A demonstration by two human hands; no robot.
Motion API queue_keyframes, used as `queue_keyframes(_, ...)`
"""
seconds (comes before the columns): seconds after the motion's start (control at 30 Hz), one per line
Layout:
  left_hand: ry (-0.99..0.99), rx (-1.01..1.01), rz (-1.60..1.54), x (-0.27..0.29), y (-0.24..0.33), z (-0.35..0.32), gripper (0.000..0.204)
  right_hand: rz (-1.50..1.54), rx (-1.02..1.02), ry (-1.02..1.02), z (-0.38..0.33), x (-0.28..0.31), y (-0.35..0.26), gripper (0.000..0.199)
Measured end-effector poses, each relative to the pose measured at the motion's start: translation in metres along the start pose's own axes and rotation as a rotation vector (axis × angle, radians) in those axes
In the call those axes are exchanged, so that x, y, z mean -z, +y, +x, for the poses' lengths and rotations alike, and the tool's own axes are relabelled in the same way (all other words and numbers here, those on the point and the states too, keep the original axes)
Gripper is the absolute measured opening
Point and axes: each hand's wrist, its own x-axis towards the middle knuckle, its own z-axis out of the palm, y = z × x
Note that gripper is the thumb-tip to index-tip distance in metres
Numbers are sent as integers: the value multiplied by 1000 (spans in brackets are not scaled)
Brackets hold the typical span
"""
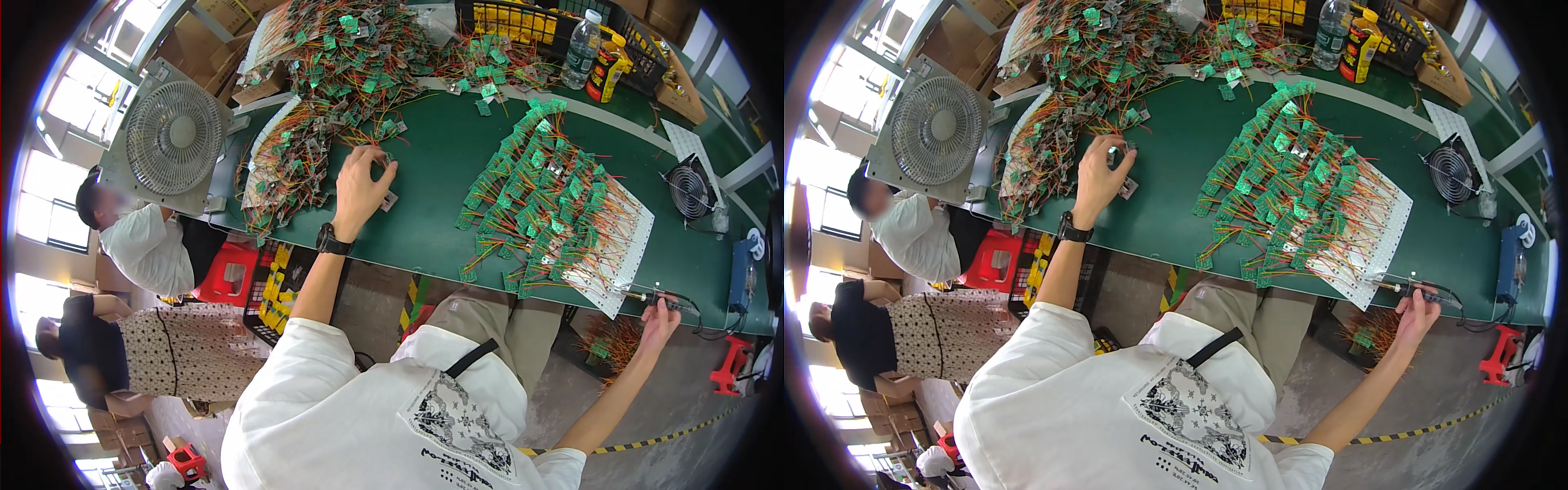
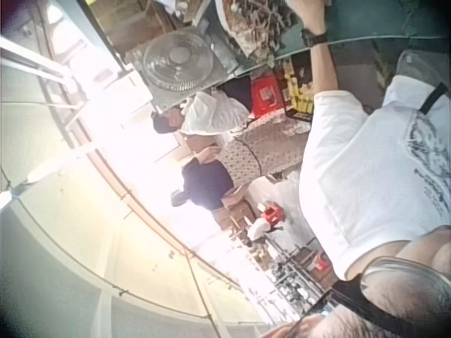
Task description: Soldering wires onto circuit board panels in a factory setting.
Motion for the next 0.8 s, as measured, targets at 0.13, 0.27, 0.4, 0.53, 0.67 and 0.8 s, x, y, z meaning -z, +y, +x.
queue_keyframes(0.13,-64,-90,-159,-3,8,-5,24,12,-9,17,0,-5,-2,21)
queue_keyframes(0.27,38,-280,4,13,23,4,25,14,-11,-6,0,-9,-4,21)
queue_keyframes(0.4,-187,-217,-255,21,46,1,25,13,-4,0,-1,-6,-6,20)
queue_keyframes(0.53,-413,-383,-200,13,46,-24,31,17,15,7,-2,-15,-10,19)
queue_keyframes(0.67,-440,-387,-217,11,52,-32,33,12,5,-4,-2,-14,-11,19)
queue_keyframes(0.8,-393,-231,-358,10,54,-28,33,21,-3,-28,0,-13,-10,18)
